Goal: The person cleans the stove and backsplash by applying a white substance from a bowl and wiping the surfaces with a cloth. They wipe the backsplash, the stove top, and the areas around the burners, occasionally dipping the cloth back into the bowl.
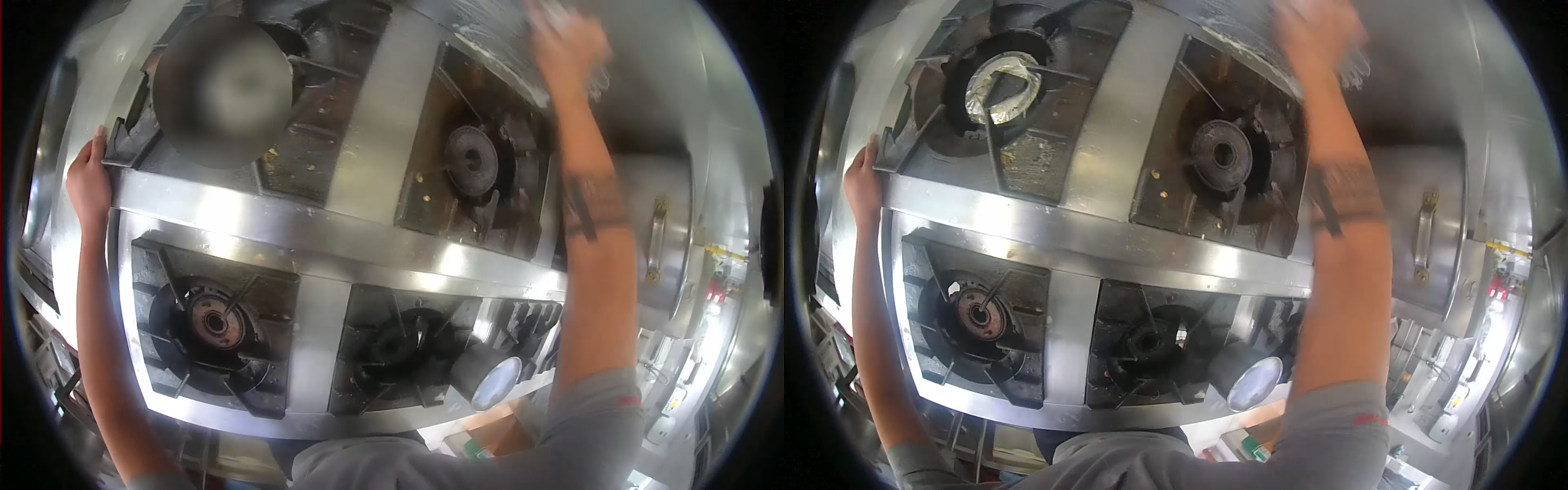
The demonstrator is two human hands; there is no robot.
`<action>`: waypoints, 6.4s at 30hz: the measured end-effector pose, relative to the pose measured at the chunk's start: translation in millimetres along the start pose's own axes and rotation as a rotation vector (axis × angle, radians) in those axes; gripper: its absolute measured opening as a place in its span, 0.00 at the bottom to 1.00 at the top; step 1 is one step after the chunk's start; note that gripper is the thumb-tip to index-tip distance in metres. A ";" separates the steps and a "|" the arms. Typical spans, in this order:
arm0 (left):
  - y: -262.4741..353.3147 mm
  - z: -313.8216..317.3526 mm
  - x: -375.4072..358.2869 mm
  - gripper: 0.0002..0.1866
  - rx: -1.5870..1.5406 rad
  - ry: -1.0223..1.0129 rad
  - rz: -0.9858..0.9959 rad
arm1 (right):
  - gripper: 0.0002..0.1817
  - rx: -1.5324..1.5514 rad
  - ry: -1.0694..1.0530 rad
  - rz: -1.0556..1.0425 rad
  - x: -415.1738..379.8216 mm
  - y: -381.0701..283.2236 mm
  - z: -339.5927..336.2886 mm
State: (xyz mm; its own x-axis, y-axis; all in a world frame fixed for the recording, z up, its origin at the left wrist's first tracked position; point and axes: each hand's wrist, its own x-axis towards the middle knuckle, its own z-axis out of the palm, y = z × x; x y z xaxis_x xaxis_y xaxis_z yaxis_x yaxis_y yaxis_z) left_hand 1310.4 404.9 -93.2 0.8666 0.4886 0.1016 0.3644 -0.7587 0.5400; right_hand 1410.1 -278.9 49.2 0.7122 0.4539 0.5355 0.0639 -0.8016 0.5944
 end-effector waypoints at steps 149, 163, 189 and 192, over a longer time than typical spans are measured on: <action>-94.2 24.4 61.3 0.21 0.468 0.084 0.476 | 0.11 0.075 -0.293 -0.219 -4.7 12.1 67.1; -72.7 27.1 42.1 0.24 0.657 0.106 0.522 | 0.12 0.067 -0.330 -0.528 5.0 -24.8 15.7; -93.3 36.4 54.1 0.27 0.197 -0.018 0.529 | 0.13 -0.159 -0.560 -0.578 -21.1 45.1 -15.6; -87.6 28.7 41.7 0.27 0.288 -0.017 0.471 | 0.11 -0.093 -0.426 -0.801 -62.5 116.7 -12.5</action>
State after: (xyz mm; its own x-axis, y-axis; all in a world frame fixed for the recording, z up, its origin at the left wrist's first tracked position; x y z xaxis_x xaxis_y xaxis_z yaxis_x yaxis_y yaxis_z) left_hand 1324.5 479.3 -160.3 0.9630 0.0630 0.2621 0.0127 -0.9819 0.1892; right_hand 1364.3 -396.0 92.5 0.6780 0.6647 -0.3139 0.6072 -0.2657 0.7488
